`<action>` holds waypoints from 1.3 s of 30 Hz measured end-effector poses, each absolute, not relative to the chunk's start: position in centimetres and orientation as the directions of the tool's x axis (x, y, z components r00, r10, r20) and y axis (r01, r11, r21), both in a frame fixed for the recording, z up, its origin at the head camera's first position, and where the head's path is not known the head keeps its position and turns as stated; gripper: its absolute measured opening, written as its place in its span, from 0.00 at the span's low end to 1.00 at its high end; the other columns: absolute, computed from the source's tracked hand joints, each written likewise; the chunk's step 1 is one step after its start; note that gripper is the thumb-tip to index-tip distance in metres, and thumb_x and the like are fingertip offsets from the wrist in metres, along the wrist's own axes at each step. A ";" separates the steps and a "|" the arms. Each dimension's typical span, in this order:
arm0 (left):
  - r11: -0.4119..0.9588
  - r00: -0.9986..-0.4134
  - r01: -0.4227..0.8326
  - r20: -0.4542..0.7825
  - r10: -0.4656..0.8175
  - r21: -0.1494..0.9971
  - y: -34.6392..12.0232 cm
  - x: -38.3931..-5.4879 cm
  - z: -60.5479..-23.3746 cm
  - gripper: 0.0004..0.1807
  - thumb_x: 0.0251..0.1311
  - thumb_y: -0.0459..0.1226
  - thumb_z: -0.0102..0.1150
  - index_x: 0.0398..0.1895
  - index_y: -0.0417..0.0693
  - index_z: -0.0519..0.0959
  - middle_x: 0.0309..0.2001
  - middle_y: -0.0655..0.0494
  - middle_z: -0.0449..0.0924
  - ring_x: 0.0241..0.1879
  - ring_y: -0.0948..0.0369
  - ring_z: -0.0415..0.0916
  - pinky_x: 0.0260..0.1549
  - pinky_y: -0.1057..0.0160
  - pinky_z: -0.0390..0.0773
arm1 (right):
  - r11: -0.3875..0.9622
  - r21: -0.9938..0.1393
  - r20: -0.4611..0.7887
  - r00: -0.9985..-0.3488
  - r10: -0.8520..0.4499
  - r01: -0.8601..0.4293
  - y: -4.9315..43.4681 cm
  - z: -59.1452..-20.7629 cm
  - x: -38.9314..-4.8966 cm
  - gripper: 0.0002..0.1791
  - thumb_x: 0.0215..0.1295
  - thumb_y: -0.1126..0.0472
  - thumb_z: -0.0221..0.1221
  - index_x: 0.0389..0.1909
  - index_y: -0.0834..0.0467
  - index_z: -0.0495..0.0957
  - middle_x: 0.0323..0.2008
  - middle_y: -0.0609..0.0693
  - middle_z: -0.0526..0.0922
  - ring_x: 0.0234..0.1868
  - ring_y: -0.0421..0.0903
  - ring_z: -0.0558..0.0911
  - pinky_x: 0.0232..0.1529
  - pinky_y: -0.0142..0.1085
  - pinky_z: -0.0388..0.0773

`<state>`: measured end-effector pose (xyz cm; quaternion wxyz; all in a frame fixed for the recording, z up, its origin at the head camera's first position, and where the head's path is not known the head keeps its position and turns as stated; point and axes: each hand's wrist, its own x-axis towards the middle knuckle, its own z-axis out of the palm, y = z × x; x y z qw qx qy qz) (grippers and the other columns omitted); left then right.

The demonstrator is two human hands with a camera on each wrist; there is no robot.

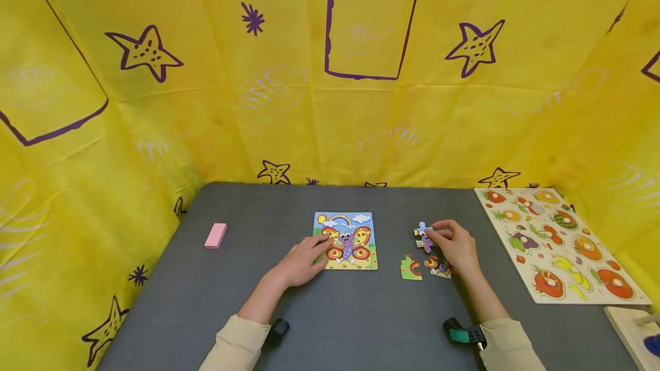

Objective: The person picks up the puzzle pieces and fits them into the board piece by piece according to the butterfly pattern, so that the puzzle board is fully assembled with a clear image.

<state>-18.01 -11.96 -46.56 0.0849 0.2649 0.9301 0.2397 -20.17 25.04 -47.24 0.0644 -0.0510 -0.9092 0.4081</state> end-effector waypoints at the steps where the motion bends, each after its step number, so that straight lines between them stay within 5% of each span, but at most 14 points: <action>1: 0.745 -0.845 0.451 -0.032 0.533 0.492 -12.0 -18.0 -46.6 0.27 0.71 0.39 0.50 0.72 0.45 0.65 0.69 0.46 0.63 0.68 0.46 0.59 0.61 0.40 0.61 | 0.645 -0.762 0.059 -0.987 0.152 0.053 24.7 -47.3 -20.2 0.21 0.64 0.46 0.63 0.47 0.59 0.78 0.37 0.53 0.88 0.41 0.49 0.82 0.39 0.38 0.71; 6: 0.746 -0.844 0.455 -0.031 0.535 0.487 -12.0 -18.1 -46.6 0.27 0.71 0.40 0.50 0.72 0.45 0.65 0.69 0.46 0.63 0.68 0.46 0.59 0.61 0.41 0.62 | 0.539 -0.839 -0.007 -0.992 0.130 0.076 22.5 -47.6 -20.6 0.22 0.63 0.47 0.65 0.49 0.58 0.79 0.36 0.51 0.88 0.35 0.38 0.81 0.35 0.32 0.71; 16: 0.748 -0.834 0.483 -0.021 0.551 0.455 -12.0 -18.1 -46.5 0.28 0.71 0.39 0.50 0.72 0.43 0.63 0.70 0.46 0.62 0.68 0.47 0.59 0.60 0.41 0.62 | 0.436 -0.899 -0.023 -0.999 0.040 0.038 15.8 -47.5 -21.4 0.16 0.60 0.50 0.68 0.42 0.57 0.83 0.32 0.47 0.88 0.37 0.42 0.82 0.40 0.35 0.71; 31: 0.751 -0.831 0.485 -0.030 0.555 0.448 -11.9 -18.1 -46.6 0.28 0.73 0.40 0.48 0.74 0.47 0.60 0.70 0.46 0.61 0.67 0.45 0.59 0.60 0.40 0.63 | 0.492 -0.866 0.096 -0.995 -0.013 -0.090 9.5 -48.6 -22.7 0.10 0.55 0.55 0.72 0.35 0.55 0.85 0.27 0.44 0.87 0.32 0.39 0.85 0.34 0.36 0.75; 39: 0.749 -0.820 0.502 -0.036 0.571 0.433 -12.0 -18.0 -46.6 0.26 0.74 0.39 0.45 0.74 0.51 0.63 0.70 0.44 0.60 0.66 0.45 0.60 0.59 0.40 0.63 | 0.601 -0.760 0.261 -0.963 -0.065 -0.247 9.0 -49.1 -23.0 0.08 0.53 0.58 0.73 0.30 0.56 0.84 0.21 0.43 0.81 0.31 0.46 0.70 0.36 0.40 0.63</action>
